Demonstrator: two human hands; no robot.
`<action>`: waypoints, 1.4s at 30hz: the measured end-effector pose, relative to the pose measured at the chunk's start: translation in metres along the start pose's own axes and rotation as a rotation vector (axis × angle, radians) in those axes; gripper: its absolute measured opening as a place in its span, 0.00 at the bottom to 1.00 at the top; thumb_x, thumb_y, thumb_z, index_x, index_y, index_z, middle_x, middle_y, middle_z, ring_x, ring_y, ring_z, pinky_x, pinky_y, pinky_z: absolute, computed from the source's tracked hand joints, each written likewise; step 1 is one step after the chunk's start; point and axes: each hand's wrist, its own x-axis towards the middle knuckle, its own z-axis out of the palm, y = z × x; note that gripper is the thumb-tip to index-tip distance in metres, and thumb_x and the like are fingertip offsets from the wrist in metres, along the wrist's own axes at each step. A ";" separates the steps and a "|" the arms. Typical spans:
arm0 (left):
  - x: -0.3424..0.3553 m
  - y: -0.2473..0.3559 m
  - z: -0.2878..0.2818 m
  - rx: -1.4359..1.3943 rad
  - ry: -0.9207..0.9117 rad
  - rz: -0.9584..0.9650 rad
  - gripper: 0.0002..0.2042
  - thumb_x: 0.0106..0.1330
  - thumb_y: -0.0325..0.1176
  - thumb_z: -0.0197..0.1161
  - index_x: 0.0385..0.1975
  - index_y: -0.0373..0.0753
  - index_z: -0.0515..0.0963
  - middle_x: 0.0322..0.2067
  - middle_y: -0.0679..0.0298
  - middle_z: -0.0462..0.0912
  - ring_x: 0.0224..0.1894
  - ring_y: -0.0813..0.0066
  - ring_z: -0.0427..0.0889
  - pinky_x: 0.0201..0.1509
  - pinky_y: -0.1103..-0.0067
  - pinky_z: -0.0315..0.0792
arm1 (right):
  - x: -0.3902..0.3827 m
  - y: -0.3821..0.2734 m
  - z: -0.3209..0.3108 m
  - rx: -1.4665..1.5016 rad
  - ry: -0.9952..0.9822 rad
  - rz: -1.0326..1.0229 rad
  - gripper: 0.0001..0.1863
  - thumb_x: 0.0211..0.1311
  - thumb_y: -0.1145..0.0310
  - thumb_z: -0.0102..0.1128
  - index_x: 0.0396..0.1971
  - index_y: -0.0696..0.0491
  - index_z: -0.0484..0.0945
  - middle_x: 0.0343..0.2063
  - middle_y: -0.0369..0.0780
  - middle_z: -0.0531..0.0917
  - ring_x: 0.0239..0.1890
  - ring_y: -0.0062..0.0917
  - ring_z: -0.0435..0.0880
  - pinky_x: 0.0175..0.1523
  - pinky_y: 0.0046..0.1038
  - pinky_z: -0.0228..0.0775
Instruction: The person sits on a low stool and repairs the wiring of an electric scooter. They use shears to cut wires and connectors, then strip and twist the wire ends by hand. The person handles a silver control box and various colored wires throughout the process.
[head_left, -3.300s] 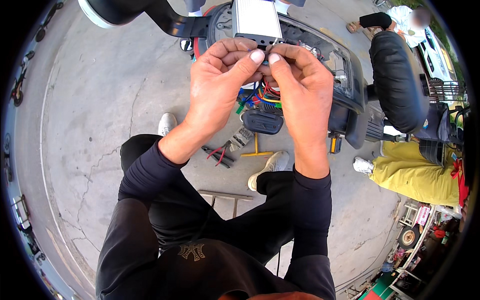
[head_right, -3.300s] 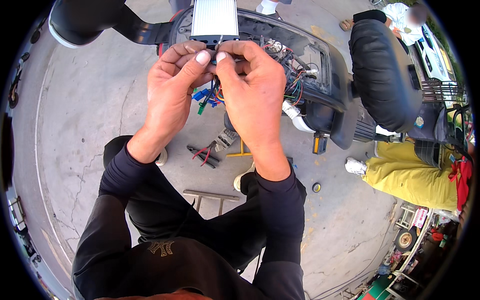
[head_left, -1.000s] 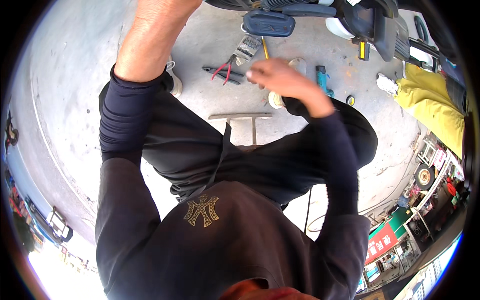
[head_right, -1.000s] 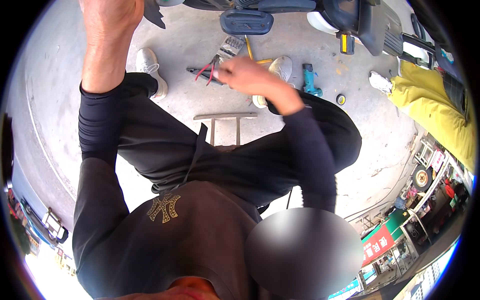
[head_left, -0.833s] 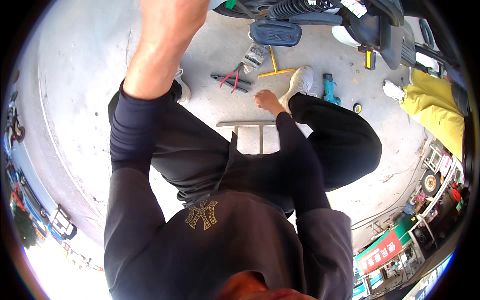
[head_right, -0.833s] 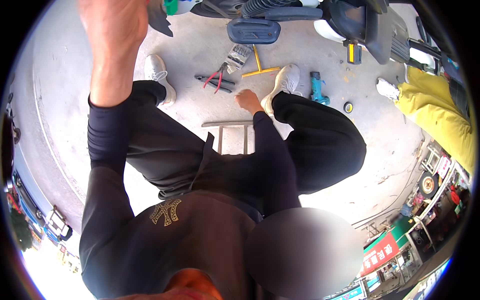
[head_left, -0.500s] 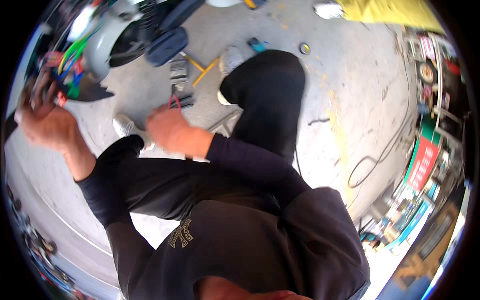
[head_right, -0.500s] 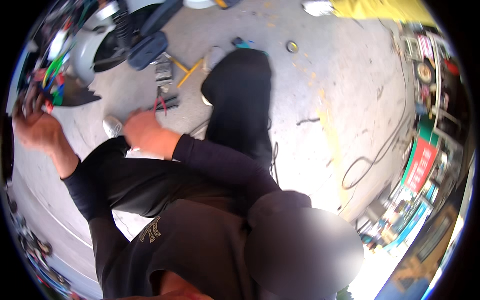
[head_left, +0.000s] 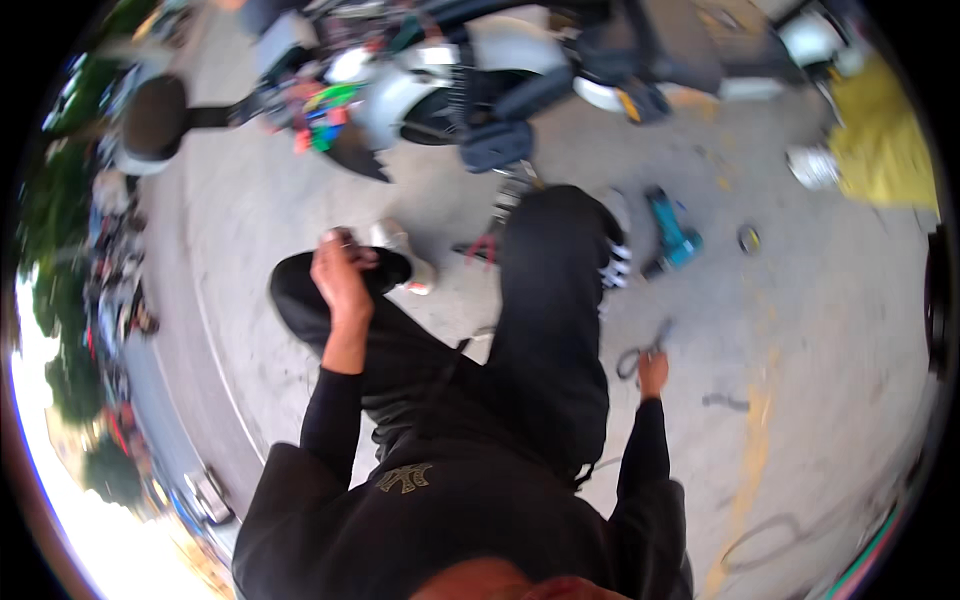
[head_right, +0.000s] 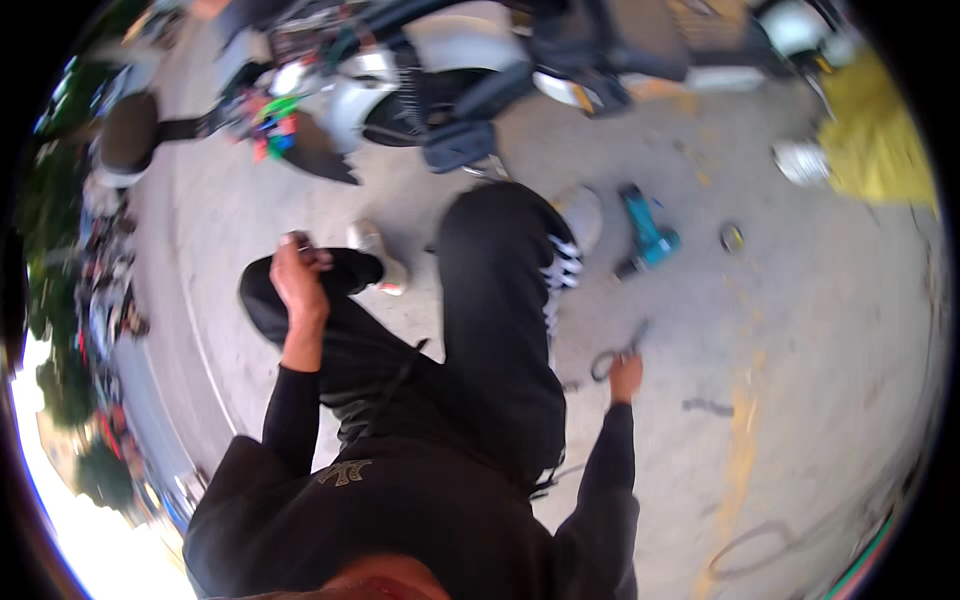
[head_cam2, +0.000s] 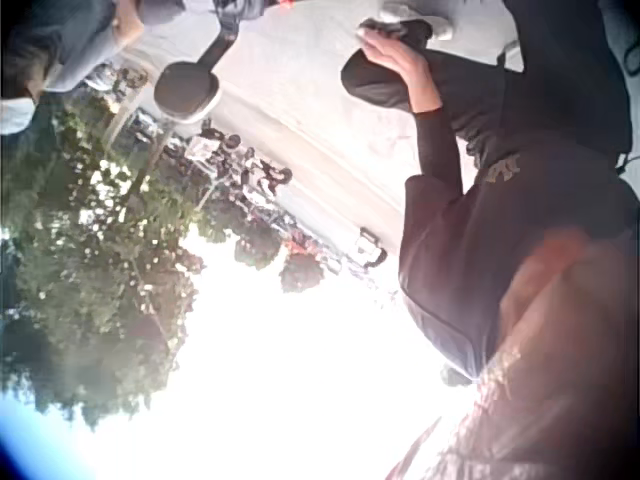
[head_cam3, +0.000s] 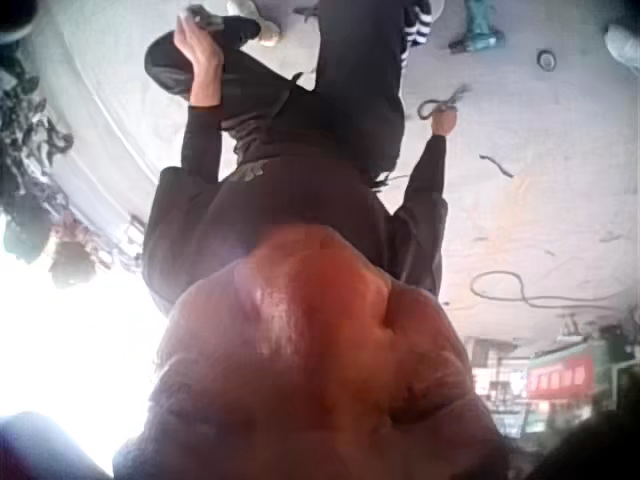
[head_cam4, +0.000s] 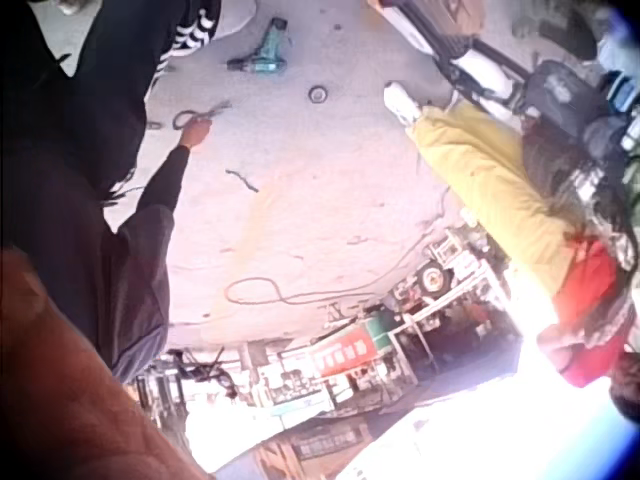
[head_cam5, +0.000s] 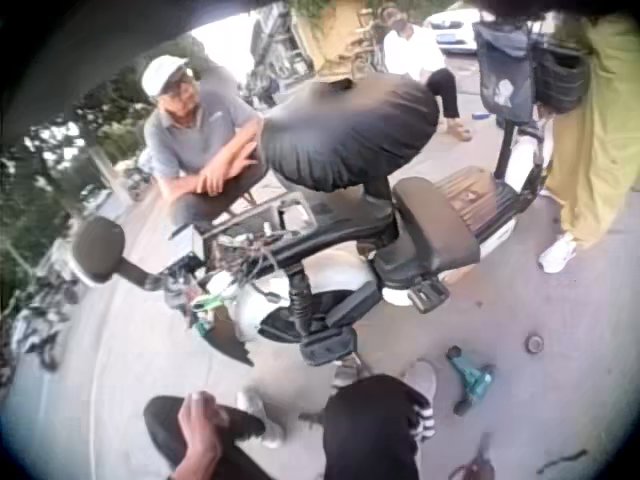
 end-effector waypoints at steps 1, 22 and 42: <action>0.007 0.015 -0.005 0.010 -0.054 0.081 0.17 0.78 0.42 0.48 0.40 0.32 0.76 0.27 0.64 0.76 0.23 0.76 0.79 0.26 0.81 0.74 | -0.005 -0.021 0.018 -0.075 -0.177 0.110 0.28 0.53 0.60 0.69 0.49 0.63 0.74 0.43 0.53 0.82 0.46 0.50 0.82 0.49 0.44 0.75; 0.026 0.088 0.003 0.139 -0.008 0.394 0.13 0.72 0.35 0.58 0.51 0.35 0.74 0.26 0.66 0.77 0.23 0.82 0.74 0.28 0.83 0.70 | 0.001 -0.125 0.034 0.575 0.141 0.512 0.37 0.49 0.71 0.65 0.57 0.64 0.57 0.44 0.58 0.78 0.43 0.53 0.83 0.50 0.46 0.76; 0.016 0.074 0.006 -0.244 -0.308 0.334 0.12 0.73 0.33 0.57 0.51 0.34 0.71 0.34 0.64 0.77 0.26 0.81 0.77 0.27 0.84 0.69 | -0.009 -0.614 -0.530 1.341 0.170 -1.193 0.24 0.59 0.74 0.64 0.56 0.59 0.71 0.22 0.32 0.72 0.16 0.14 0.68 0.22 0.18 0.56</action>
